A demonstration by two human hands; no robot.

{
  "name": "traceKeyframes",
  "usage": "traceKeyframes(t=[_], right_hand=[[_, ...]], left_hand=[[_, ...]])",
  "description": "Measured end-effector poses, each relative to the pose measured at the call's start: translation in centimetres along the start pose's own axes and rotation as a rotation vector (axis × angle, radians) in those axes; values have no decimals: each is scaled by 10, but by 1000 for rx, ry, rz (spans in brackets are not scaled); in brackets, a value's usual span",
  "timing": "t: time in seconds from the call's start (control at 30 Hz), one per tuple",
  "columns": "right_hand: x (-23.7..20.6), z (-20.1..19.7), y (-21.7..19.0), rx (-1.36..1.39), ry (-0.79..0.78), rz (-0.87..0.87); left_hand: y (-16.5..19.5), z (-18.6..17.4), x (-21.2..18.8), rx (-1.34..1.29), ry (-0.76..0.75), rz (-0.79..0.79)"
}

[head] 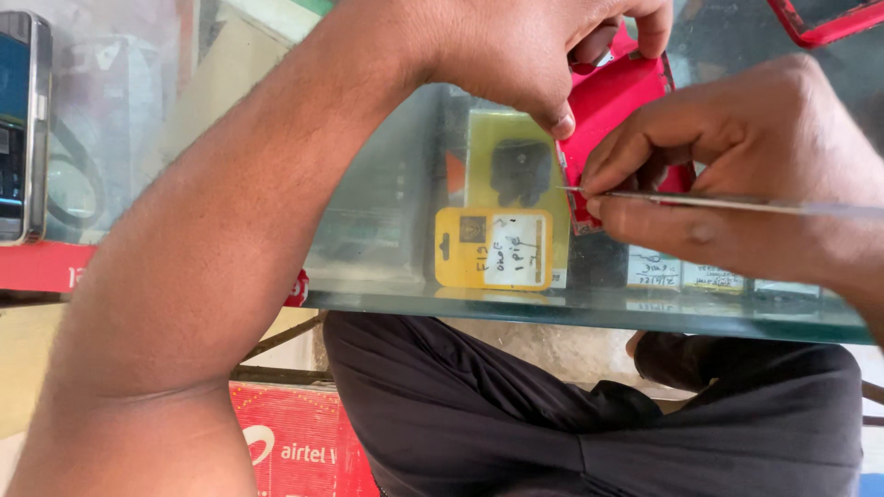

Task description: The person uses a metal prying tool to carefully separate the red back cover from the smartphone frame. They work along the edges to release adhesive, then lift and remove the back cover, exposing the internal components.

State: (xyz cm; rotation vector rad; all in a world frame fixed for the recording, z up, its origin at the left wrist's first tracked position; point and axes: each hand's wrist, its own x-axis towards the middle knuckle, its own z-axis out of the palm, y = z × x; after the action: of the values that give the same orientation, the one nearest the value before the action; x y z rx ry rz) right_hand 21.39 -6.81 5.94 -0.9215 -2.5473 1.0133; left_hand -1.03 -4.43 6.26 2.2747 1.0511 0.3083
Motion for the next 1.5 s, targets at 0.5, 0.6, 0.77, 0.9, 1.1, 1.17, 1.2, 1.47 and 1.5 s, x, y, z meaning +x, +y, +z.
traceKeyframes(t=[0.5, 0.6, 0.77, 0.9, 1.1, 1.17, 1.2, 1.47, 1.5], right_hand=[[24, -14, 38, -109, 34, -159], [27, -15, 39, -63, -10, -178], [31, -17, 44, -2, -18, -279], [31, -16, 50, -3, 9, -250], [29, -14, 46, -18, -18, -65], [27, -13, 44, 11, -23, 18], [26, -13, 44, 24, -20, 3], [24, -16, 51, 73, -149, 60], [24, -16, 50, 68, -121, 97]], left_hand=[[-10, -5, 8, 83, 106, 53], [-10, -5, 9, 115, 113, -125], [-2, -4, 14, 346, -41, -593], [3, -4, 13, 347, -5, -643], [-5, -4, 13, 315, -1, -670], [-11, -1, 14, 250, 7, -655], [-13, 2, 13, 194, 30, -632], [-21, 5, 18, 224, 1, -630], [-19, 5, 18, 246, 9, -654]])
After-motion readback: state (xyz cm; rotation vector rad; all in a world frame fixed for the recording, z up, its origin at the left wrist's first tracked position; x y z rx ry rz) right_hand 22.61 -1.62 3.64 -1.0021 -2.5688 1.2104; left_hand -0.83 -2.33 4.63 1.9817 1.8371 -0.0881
